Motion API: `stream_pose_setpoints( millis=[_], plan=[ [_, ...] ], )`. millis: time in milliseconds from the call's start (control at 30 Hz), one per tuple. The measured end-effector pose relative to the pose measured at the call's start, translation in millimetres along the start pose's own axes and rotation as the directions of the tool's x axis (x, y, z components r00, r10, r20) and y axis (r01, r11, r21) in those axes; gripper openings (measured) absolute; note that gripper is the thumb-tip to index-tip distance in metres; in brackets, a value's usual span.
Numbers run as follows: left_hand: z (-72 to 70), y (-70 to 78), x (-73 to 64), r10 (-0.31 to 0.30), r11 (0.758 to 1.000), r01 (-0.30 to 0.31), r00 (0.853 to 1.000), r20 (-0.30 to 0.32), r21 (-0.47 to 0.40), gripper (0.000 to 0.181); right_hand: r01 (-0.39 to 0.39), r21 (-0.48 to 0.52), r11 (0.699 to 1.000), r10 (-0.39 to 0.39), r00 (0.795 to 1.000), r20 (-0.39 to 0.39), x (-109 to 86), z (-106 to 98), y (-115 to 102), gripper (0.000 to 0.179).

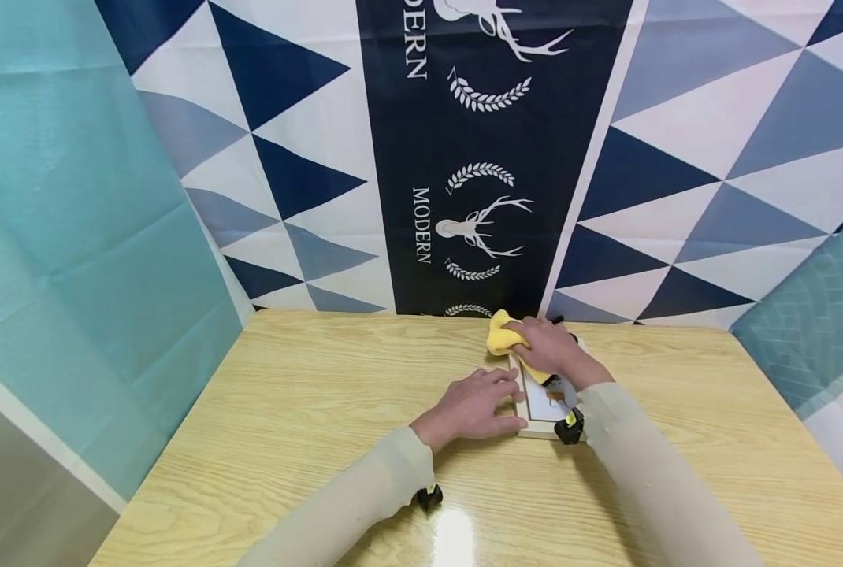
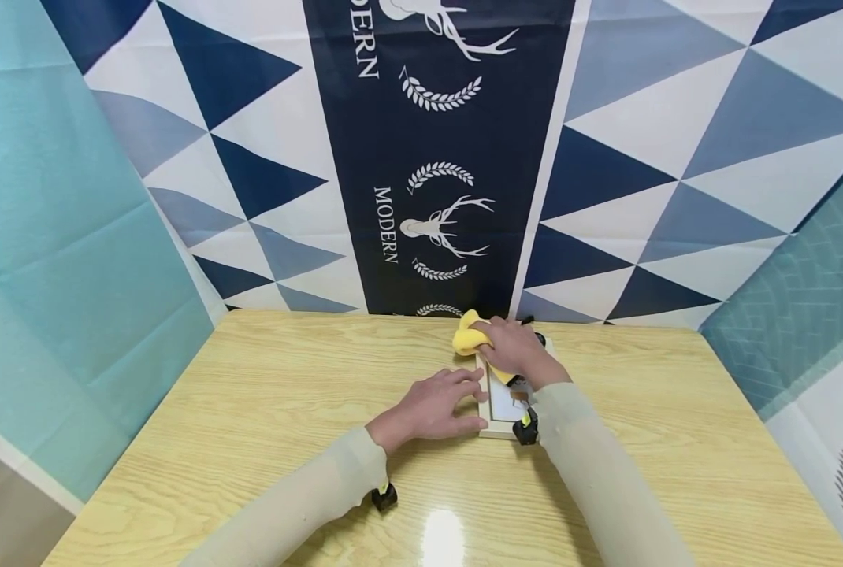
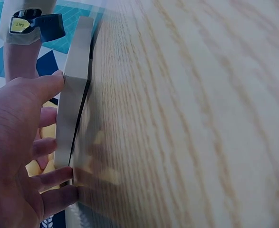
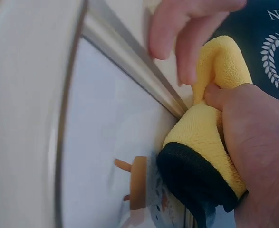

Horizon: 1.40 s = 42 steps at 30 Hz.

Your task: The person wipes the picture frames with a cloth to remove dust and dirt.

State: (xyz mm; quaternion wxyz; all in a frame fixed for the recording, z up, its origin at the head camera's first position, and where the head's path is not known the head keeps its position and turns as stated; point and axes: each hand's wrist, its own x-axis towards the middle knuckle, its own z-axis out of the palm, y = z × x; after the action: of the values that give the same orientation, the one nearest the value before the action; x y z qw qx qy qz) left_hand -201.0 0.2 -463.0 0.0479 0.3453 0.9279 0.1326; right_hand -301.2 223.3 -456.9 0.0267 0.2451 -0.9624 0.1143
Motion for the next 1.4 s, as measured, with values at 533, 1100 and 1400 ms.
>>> stream_pose_setpoints(
  millis=[533, 1100, 1400],
  plan=[
    [-1.1, 2.9, -1.4, -0.012, 1.000, 0.012, 1.000, 0.012, -0.009, 0.045, -0.020, 0.029, 0.999, 0.022, 0.997, -0.073, -23.8, -42.8, 3.0, 0.038],
    [0.3, 3.3, -2.0, -0.003, 1.000, 0.004, 1.000, 0.007, -0.021, 0.046, -0.050, -0.066, 0.997, 0.045, 0.995, -0.085, -94.8, -66.9, 76.3, 0.041],
    [-1.3, 1.2, -2.4, -0.007, 1.000, 0.007, 1.000, 0.009, -0.022, 0.046, -0.018, -0.122, 0.992, 0.008, 0.996, -0.088, -123.4, -72.2, 99.8, 0.039]
  ],
)
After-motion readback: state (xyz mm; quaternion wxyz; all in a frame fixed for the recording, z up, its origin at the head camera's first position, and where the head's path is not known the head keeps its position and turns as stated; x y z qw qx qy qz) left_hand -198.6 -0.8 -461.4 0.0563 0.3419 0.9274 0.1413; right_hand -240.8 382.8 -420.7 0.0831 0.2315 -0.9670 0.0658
